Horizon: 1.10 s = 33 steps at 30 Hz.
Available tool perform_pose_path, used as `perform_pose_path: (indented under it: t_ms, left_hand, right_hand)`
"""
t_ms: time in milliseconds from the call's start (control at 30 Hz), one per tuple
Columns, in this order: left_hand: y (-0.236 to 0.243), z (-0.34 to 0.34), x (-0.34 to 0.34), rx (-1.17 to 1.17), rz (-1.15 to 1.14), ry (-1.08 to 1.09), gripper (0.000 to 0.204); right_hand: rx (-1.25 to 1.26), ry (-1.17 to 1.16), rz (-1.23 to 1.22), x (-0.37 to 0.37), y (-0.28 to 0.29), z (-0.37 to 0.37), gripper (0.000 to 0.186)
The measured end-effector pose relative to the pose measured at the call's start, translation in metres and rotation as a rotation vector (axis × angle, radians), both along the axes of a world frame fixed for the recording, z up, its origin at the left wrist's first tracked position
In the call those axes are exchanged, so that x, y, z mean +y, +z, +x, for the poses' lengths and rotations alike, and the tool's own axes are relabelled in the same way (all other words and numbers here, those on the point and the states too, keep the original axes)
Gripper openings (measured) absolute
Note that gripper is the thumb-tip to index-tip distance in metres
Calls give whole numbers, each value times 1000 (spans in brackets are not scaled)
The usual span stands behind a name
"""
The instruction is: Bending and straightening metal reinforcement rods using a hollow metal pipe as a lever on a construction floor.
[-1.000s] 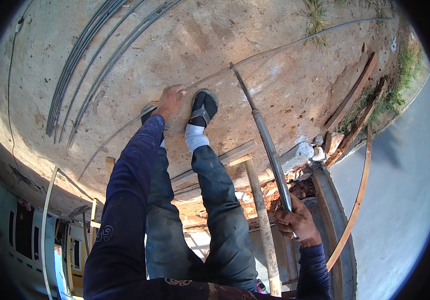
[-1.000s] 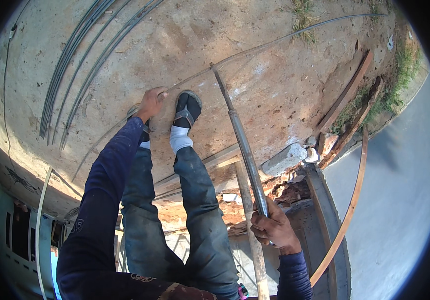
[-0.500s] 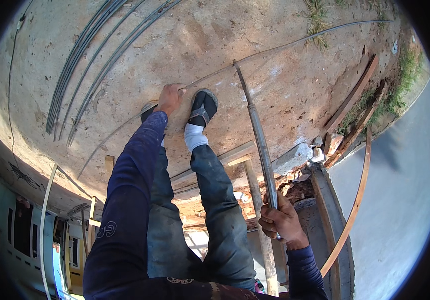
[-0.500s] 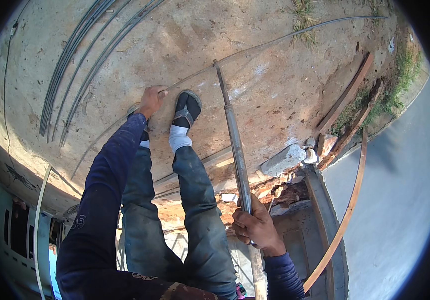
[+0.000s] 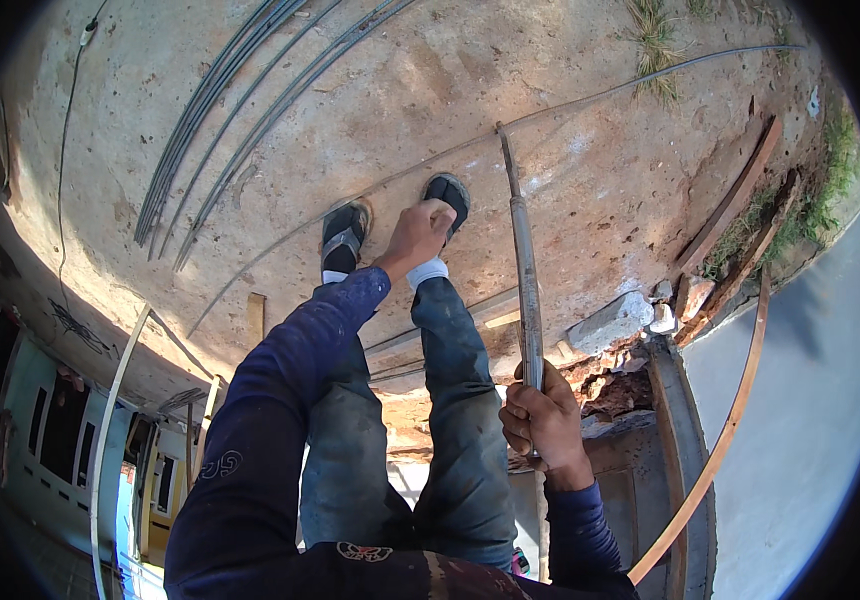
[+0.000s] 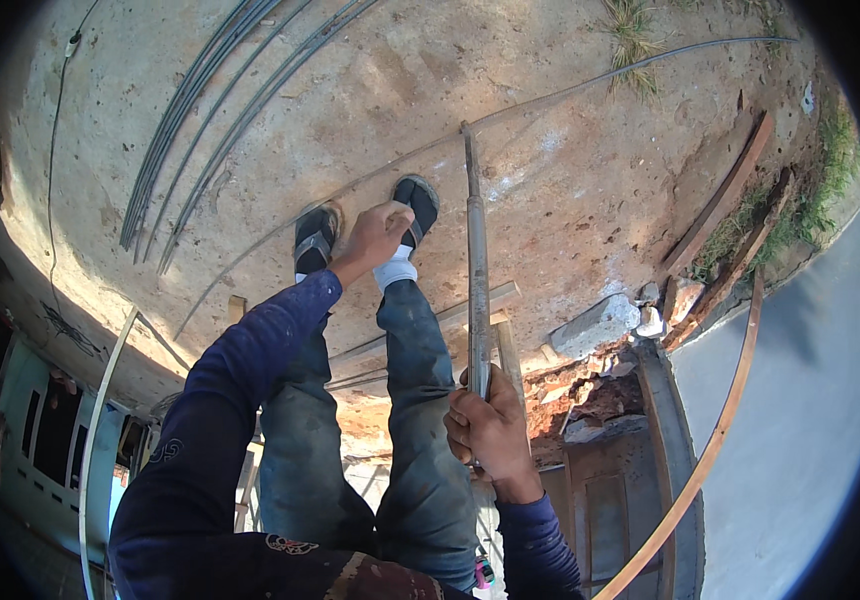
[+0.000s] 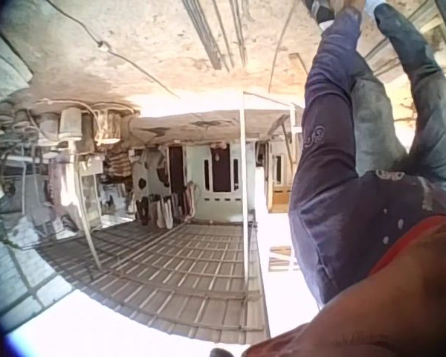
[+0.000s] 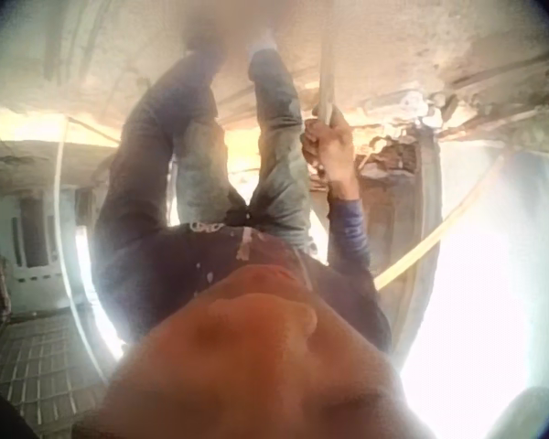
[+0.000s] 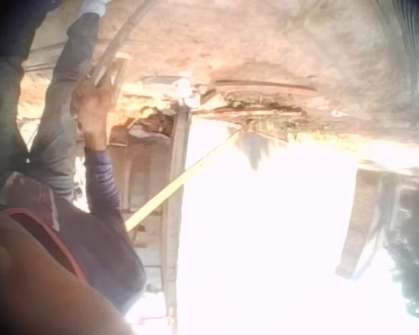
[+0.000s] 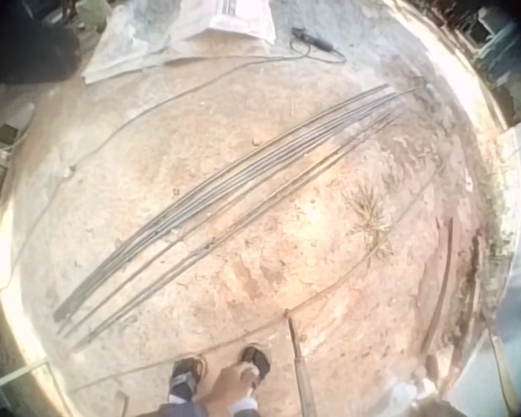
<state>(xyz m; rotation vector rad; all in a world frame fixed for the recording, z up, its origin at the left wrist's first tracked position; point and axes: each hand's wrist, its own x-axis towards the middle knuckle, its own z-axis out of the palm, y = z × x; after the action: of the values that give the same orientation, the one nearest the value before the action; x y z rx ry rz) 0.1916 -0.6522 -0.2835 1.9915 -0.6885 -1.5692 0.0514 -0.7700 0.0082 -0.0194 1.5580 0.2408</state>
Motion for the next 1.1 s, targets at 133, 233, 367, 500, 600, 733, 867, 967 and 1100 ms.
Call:
perform_pose_path:
  t_ms: [133,233,367,500,600,733,867,967,1100]
  left_hand:
    - [76,-27,-44,445,117,80,42]
    - [108,-28,-79,801,318,430,37]
    - [105,-20,-103,844,706,755,27]
    - [90,-13,-102,707,775,528,32]
    - [75,-9,-92,711,640,427,33]
    - [61,3,-81,712,593,378,31]
    - [59,16,-68,738,480,269,28]
    - [66,19,-74,750,584,354,27]
    - [45,31,-46,813,350,300,26]
  right_hand:
    - [-9,18,-36,4,1,7,14]
    - [-15,9,-43,13,0,27,15]
    - [-17,31,-71,28,-15,43,15]
    - [7,49,-110,21,-16,67,12]
    - [31,46,-124,23,-20,87,10]
    - [60,68,-149,32,-26,110,10]
    - [65,35,-166,47,-31,122,10]
    - [116,84,-190,58,-36,127,11]
    - [121,138,-204,80,-42,140,12]
